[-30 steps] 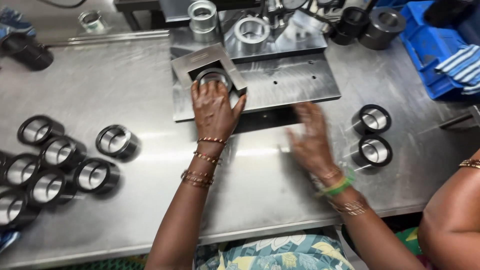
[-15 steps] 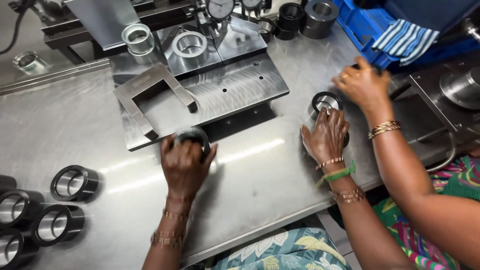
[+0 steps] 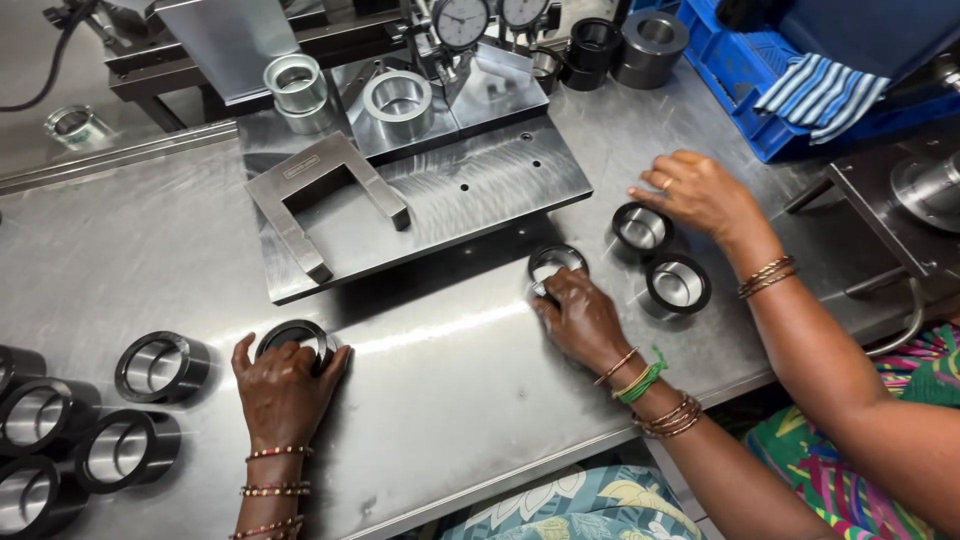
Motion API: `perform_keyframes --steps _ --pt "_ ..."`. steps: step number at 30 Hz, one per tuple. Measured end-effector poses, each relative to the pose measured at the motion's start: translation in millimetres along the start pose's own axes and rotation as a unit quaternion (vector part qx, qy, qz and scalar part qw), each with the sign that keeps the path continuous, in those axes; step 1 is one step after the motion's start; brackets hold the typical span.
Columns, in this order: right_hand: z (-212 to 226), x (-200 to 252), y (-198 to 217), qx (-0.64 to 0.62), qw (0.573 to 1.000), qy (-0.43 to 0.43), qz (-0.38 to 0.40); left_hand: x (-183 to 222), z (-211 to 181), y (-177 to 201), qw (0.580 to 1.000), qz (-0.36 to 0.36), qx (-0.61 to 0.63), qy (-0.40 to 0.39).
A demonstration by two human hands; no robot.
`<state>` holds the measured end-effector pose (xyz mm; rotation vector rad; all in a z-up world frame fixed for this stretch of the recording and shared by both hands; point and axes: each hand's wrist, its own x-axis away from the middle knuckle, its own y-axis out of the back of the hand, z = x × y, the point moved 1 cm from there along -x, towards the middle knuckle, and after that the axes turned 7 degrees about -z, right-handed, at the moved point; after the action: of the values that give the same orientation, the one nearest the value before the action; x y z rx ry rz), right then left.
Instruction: Inspecting and measuring metal rings or bearings using a precision gauge on a workbench.
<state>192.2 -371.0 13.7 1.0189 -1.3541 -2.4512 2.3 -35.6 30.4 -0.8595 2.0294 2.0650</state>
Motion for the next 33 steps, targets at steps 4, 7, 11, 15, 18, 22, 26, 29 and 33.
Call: perform_keyframes --steps 4,7,11,15,18,22,26,29,33 --pt "47.6 -4.9 12.1 -0.091 0.990 -0.045 0.099 -1.7 16.6 -10.1 0.998 -0.011 -0.032 0.049" --pt "59.7 -23.8 31.1 -0.210 0.954 -0.114 0.184 -1.7 28.8 -15.8 0.990 -0.022 -0.057 0.124" --pt "54.8 -63.2 49.1 -0.299 0.942 -0.045 0.148 6.0 48.0 -17.3 0.966 -0.002 -0.062 0.251" --pt "41.5 -150.1 37.1 -0.195 0.978 0.003 0.073 18.4 58.9 -25.1 0.947 0.004 -0.095 0.308" --pt "6.6 -202.0 -3.6 -0.073 0.997 0.001 0.018 20.6 55.8 -20.2 0.943 0.000 -0.105 0.316" --pt "-2.8 -240.0 -27.8 -0.021 0.995 0.084 -0.050 18.3 56.6 -23.2 0.939 0.011 -0.101 0.329" --pt "23.0 -257.2 -20.0 0.005 1.000 0.026 0.012 18.2 57.3 -27.1 0.935 0.042 -0.127 0.329" --pt "12.9 -279.8 -38.2 -0.014 0.998 0.053 -0.009 21.5 62.8 -38.1 0.932 0.055 -0.127 0.335" --pt "19.4 -292.4 -41.6 0.004 0.999 -0.006 0.031 16.5 52.9 -20.7 0.932 0.055 -0.112 0.340"
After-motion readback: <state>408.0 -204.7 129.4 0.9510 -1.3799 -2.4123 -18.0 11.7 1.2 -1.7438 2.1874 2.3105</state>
